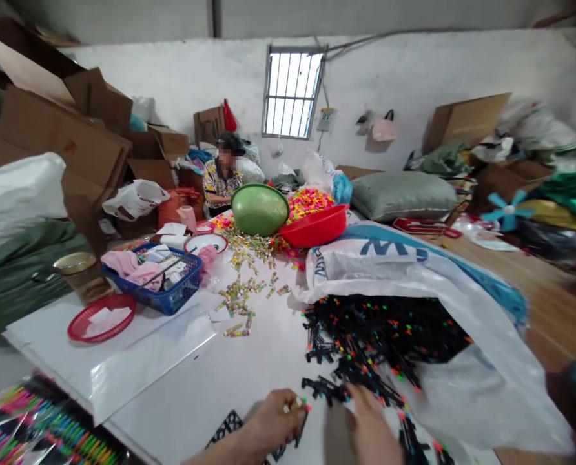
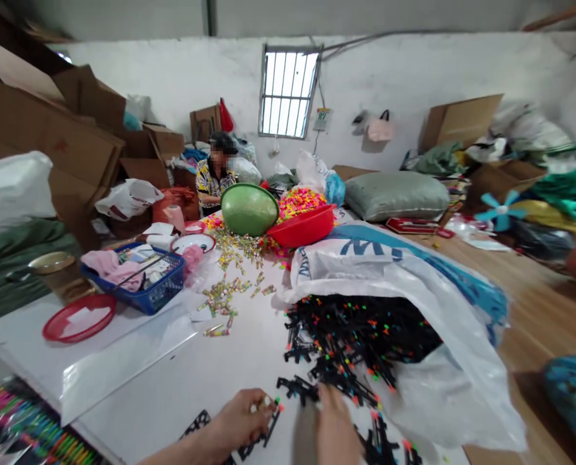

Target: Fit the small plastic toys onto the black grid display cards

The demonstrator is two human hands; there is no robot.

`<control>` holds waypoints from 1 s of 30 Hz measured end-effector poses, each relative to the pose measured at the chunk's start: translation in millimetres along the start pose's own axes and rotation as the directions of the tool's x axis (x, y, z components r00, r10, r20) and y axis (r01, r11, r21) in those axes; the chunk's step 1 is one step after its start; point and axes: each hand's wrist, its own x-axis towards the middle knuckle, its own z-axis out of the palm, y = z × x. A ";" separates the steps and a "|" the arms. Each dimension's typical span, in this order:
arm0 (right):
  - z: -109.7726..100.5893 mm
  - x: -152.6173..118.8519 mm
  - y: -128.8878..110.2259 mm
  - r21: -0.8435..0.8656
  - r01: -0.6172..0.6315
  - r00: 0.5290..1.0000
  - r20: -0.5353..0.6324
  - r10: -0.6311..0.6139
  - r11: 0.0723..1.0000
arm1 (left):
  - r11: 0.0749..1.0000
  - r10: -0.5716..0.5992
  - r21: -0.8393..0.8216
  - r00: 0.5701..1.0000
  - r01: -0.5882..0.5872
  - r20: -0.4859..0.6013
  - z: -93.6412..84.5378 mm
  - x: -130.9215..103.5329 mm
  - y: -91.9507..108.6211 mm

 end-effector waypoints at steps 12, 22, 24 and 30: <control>16.5 -12.7 -46.8 -0.028 0.516 0.856 -0.030 -0.516 0.856 | 0.699 -0.275 -0.554 0.886 0.451 0.374 12.6 13.4 8.1; -15.7 -43.4 -79.7 0.663 -0.380 0.923 0.313 0.222 0.645 | 0.927 0.294 -0.259 0.954 -0.270 0.060 17.6 -5.7 31.1; -18.3 -40.4 -83.6 0.679 -0.382 0.924 0.291 0.249 0.626 | 0.928 0.344 -0.163 0.939 -0.335 0.028 11.5 -12.5 31.2; -28.1 -45.8 -88.4 0.700 -0.320 0.923 0.080 0.376 0.638 | 0.921 0.383 -0.002 0.906 -0.389 0.182 -3.2 -26.5 26.6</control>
